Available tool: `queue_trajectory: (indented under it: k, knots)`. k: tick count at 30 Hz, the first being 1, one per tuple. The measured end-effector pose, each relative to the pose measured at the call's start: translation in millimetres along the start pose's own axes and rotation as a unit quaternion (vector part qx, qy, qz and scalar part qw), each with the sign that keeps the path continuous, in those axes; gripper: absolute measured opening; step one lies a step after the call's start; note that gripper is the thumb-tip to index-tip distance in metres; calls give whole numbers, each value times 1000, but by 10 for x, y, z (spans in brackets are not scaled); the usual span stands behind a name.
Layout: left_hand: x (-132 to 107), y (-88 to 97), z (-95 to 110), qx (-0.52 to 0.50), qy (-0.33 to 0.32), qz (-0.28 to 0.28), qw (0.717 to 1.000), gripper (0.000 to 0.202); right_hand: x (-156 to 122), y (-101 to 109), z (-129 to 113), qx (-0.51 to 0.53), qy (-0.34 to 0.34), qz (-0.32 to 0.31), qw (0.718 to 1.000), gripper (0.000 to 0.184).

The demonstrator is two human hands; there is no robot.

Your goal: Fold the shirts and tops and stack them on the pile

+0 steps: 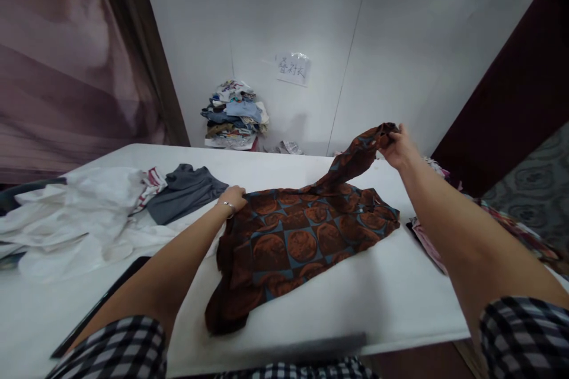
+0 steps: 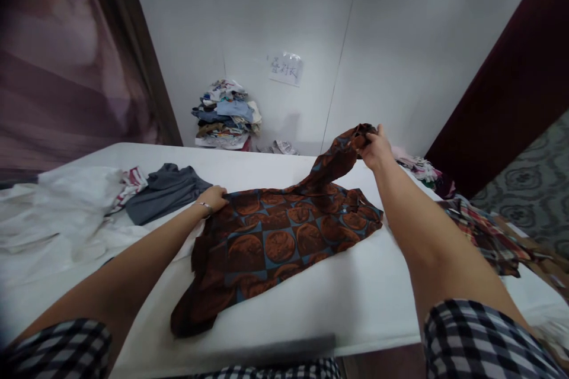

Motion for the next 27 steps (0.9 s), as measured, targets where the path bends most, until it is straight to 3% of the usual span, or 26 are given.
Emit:
queue_trajectory:
  k: [3,7,12,16,19,23,27]
  knots:
    - [-189,135,84,12,-60,37,997,27,-79,141,-208,32,6,35,999,47]
    - [-657,186,313,63,-182,54,980,22,-388,540,-487,49,62,6,997,29]
    - [-1136,-85,490,37,-296,16,954,29,-940,1183,-528,64,73,52,994,19]
    - [-1239,-283,464,19,-320,-10,947,32,-1338,1490,-383,12,1,129,992,39]
    - [-1270,-261,451,17,-310,-5,951,32,-1507,1619,-296,-24,-26,183,982,48]
    - [-1367,-163,495,16,-302,-2,953,34,-1521,1685,-279,-36,-30,195,980,47]
    - [-1464,-174,524,3,-300,-42,953,26,-1399,1445,-331,-79,-62,146,984,51]
Point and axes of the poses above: each hand's wrist, its own x-axis towards the middle knuckle, its own y-axis out of the back of the hand, z = x × y, the point moved 2 cm from there along x, towards the middle knuckle, and after that the axes turned 3 degrees about z, right-handed, at the moved point
